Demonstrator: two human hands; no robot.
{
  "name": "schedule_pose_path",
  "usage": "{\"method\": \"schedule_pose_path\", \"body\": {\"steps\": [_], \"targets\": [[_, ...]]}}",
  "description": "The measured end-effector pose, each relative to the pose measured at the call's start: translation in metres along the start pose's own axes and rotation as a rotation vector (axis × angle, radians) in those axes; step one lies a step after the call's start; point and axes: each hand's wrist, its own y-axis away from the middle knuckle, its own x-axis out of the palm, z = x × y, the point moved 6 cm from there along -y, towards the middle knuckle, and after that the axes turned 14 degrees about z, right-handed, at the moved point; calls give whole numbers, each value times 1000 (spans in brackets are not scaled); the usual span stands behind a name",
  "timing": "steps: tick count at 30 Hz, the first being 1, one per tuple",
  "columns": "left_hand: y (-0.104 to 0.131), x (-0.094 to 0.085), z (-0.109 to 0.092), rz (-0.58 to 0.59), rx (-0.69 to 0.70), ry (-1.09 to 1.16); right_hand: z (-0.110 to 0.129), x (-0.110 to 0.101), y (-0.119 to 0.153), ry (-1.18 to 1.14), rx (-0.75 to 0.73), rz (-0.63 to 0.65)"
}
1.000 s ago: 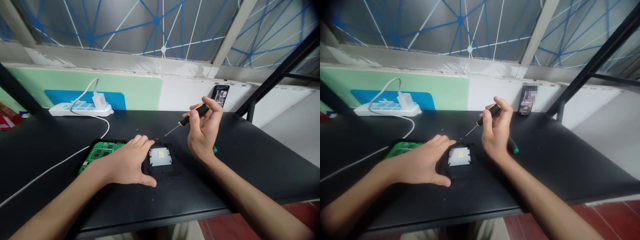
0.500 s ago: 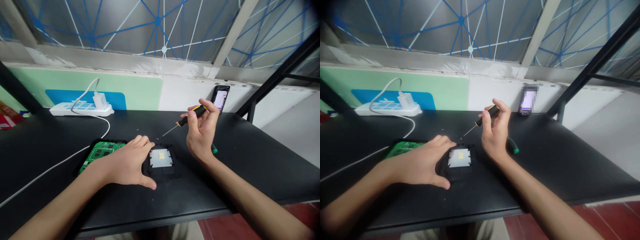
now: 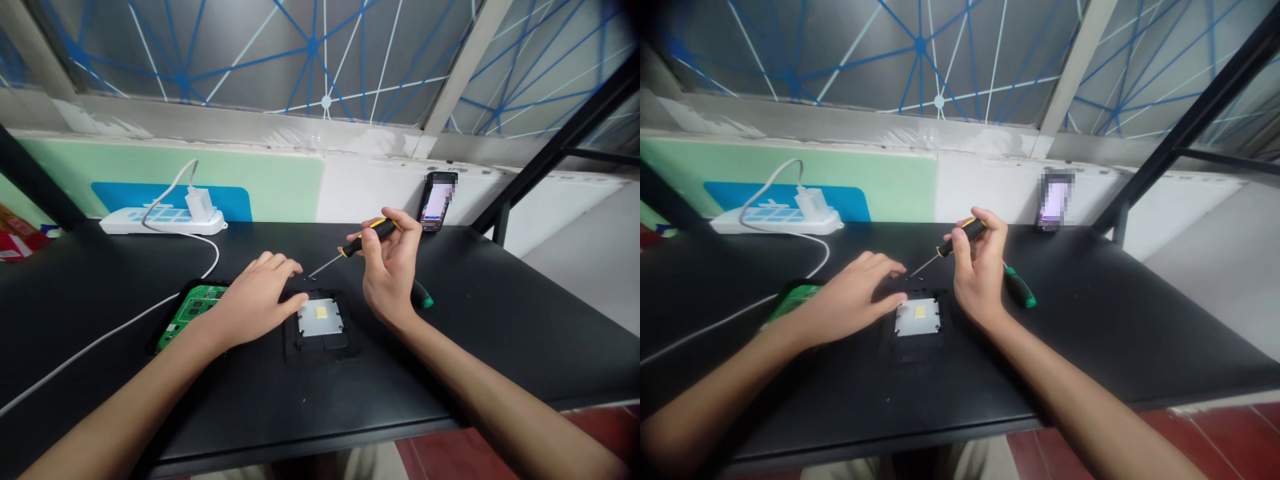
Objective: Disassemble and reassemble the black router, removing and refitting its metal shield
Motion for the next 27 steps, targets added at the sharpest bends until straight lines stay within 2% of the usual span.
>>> {"method": "schedule_pose_path", "body": {"steps": [8,27], "targets": [[-1,-5,-1,-132,17,18,0,3,1,7,26,11],[-3,-6,1,-152,4,-9,-1,0,0,-18,7,-18]]}}
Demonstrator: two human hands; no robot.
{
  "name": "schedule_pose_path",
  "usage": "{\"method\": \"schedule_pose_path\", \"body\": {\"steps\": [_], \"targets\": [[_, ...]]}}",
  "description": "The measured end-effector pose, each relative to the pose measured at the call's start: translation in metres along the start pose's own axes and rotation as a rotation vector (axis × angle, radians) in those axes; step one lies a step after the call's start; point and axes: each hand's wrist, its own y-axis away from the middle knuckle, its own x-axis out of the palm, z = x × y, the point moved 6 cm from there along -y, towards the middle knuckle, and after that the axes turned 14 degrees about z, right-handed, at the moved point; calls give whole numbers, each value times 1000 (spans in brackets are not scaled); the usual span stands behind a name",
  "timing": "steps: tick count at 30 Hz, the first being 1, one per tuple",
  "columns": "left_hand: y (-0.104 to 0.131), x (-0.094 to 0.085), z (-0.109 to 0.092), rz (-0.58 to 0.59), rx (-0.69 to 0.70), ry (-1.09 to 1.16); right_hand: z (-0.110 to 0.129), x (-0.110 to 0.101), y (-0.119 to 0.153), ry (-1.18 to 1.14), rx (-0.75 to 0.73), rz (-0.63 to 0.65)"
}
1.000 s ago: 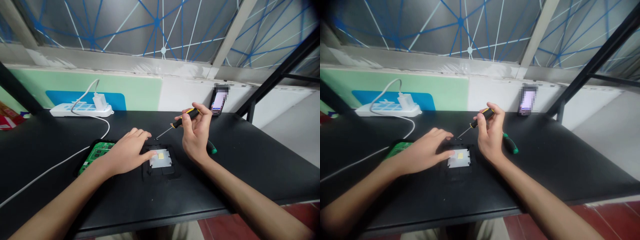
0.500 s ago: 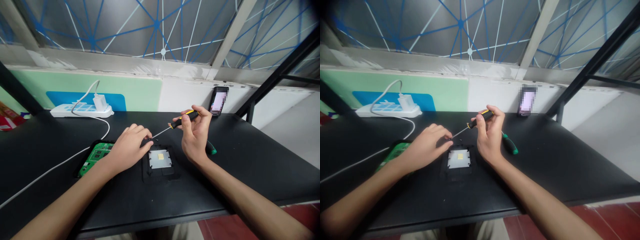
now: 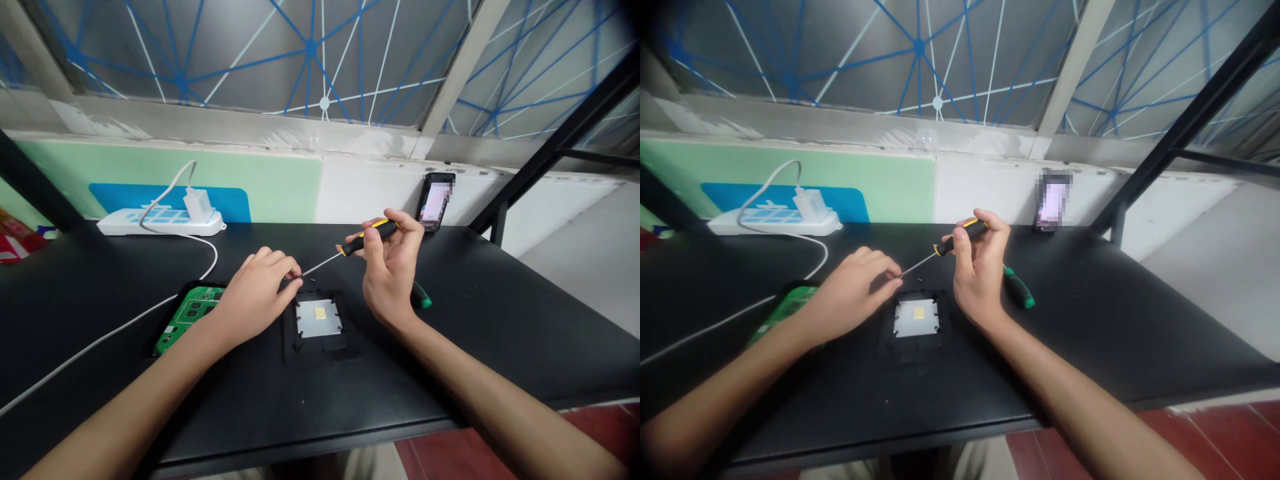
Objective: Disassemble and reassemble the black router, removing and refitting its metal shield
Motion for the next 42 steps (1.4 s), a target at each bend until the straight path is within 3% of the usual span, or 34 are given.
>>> {"method": "schedule_pose_path", "body": {"steps": [9,12,15,22,28,33,42], "targets": [[0,4,4,33,5,-35,4,-11,-7,118,-7,-15],[0,6,6,59,9,-56,0,-15,-11,220,66,37],[0,10,8,90,12,-67,-7,-14,-12,398,185,138],[-1,13,11,111,-8,-109,-34,2,-5,830,380,553],[1,10,6,118,-10,-122,-46,3,3,915,474,670],[7,3,-7,148,51,-36,-46,3,6,990,519,720],[18,9,-16,366,115,80,-46,0,5,1011,499,683]]}}
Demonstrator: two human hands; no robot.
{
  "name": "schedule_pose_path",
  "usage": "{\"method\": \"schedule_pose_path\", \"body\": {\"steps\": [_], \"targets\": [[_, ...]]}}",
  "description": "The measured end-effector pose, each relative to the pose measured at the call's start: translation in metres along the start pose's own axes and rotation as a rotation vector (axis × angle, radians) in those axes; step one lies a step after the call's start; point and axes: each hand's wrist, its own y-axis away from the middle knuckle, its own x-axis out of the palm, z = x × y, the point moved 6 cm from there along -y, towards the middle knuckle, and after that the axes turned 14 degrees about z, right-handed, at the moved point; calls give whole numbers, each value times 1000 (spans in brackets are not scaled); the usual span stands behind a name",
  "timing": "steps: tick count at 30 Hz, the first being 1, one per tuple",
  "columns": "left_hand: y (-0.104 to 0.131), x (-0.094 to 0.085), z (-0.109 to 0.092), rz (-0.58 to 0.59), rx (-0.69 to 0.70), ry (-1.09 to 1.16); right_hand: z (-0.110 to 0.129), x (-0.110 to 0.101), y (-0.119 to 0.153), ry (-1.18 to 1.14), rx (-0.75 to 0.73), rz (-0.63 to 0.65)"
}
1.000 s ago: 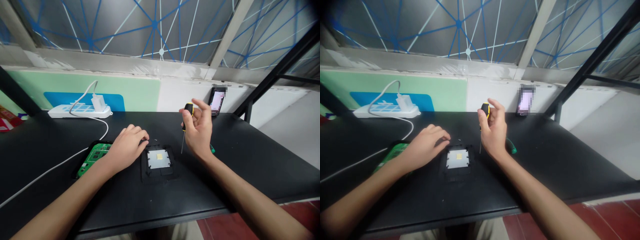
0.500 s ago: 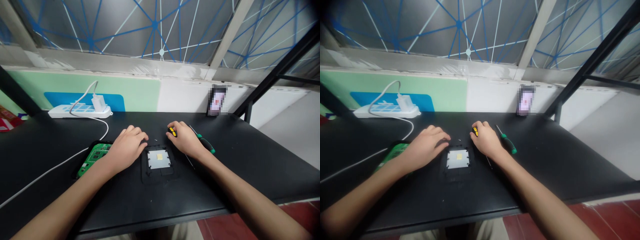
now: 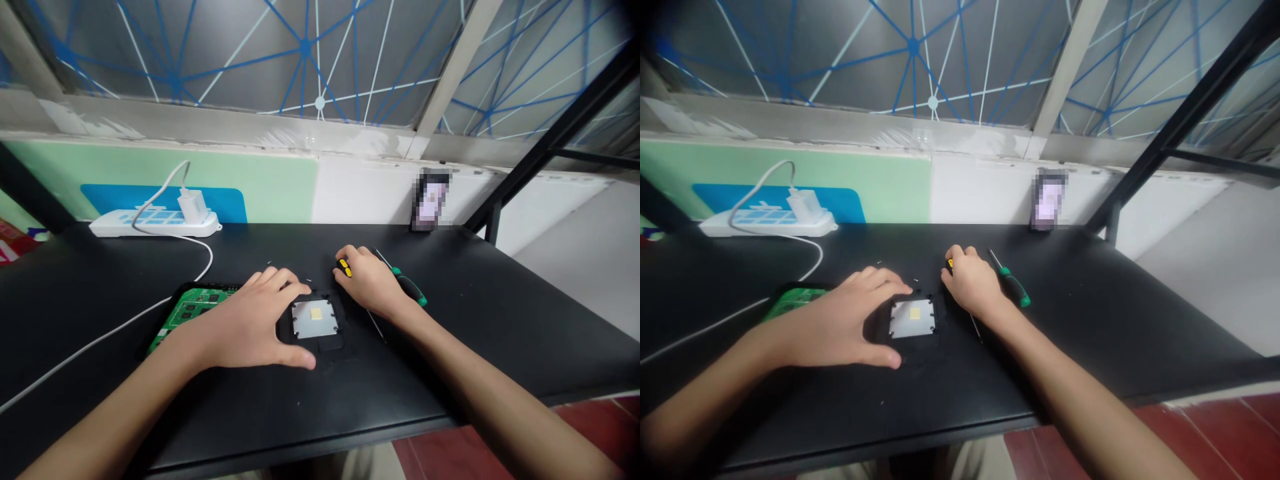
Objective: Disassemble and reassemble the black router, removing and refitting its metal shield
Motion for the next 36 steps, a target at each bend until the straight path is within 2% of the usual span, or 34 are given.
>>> {"method": "schedule_pose_path", "body": {"steps": [3,6,9,12,18,22,29,36], "targets": [[5,2,-2,36,29,16,1,-10,1,-55,-11,-71],[9,4,-3,26,38,18,6,-28,9,-222,-84,-245],[9,7,-1,34,31,13,15,-44,27,-446,-290,-464],[7,10,1,54,13,1,22,-48,42,-629,-488,-556],[7,10,2,90,-23,-16,29,-42,53,-765,-627,-575],[6,11,2,121,-46,-17,31,-41,53,-762,-633,-560],[5,8,1,91,-19,-19,30,-42,55,-737,-640,-590],[6,8,1,111,-24,-33,30,-42,55,-704,-737,-615]]}}
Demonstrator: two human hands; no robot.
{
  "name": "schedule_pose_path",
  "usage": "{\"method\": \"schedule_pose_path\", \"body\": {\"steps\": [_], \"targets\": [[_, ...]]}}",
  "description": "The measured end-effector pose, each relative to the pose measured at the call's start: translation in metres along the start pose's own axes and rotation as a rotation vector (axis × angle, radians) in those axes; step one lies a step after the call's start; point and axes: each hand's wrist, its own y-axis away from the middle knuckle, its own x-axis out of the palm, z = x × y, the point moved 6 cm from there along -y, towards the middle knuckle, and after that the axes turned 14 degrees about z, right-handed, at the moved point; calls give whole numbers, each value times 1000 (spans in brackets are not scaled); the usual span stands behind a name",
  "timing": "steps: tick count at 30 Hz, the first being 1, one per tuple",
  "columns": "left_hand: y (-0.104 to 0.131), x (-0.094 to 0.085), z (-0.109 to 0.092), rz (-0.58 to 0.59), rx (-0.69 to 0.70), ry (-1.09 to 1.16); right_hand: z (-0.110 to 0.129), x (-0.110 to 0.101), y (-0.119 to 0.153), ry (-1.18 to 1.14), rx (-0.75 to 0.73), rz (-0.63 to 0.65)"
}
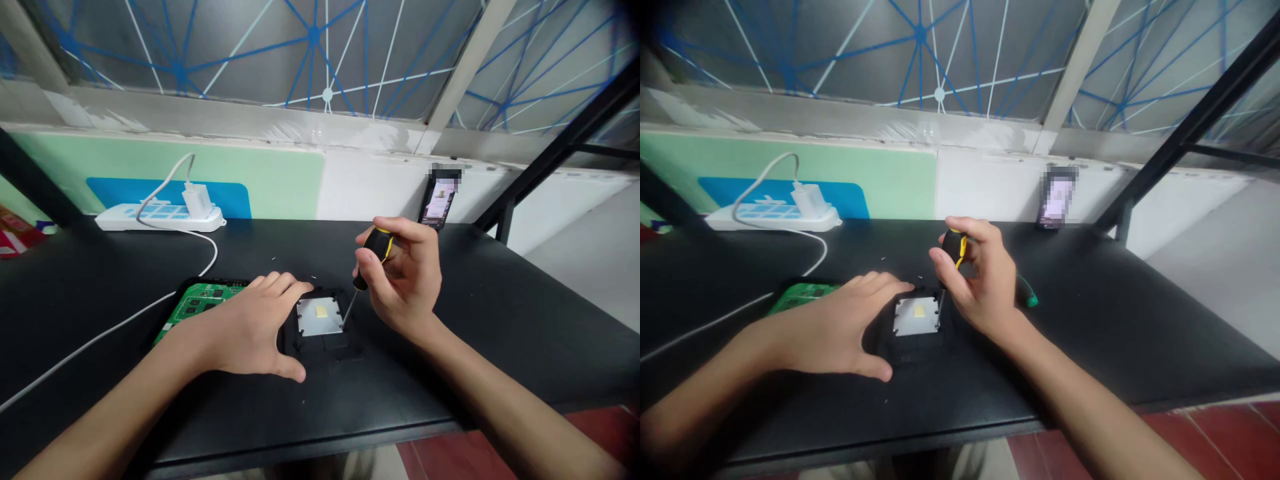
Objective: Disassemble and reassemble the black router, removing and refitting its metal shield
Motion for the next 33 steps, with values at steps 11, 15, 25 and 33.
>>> {"method": "schedule_pose_path", "body": {"steps": [11,15,25,33], "targets": [[-1,0,0,26,-22,7,3,0,-1,-13,-76,-9],[-2,0,0,31,-22,0,2,1,-1,-20,-74,-4],[-1,-1,0,14,-13,17,6,5,0,-153,-68,32],[-2,-1,-1,20,-9,10,15,5,-2,-133,-125,-23]]}}
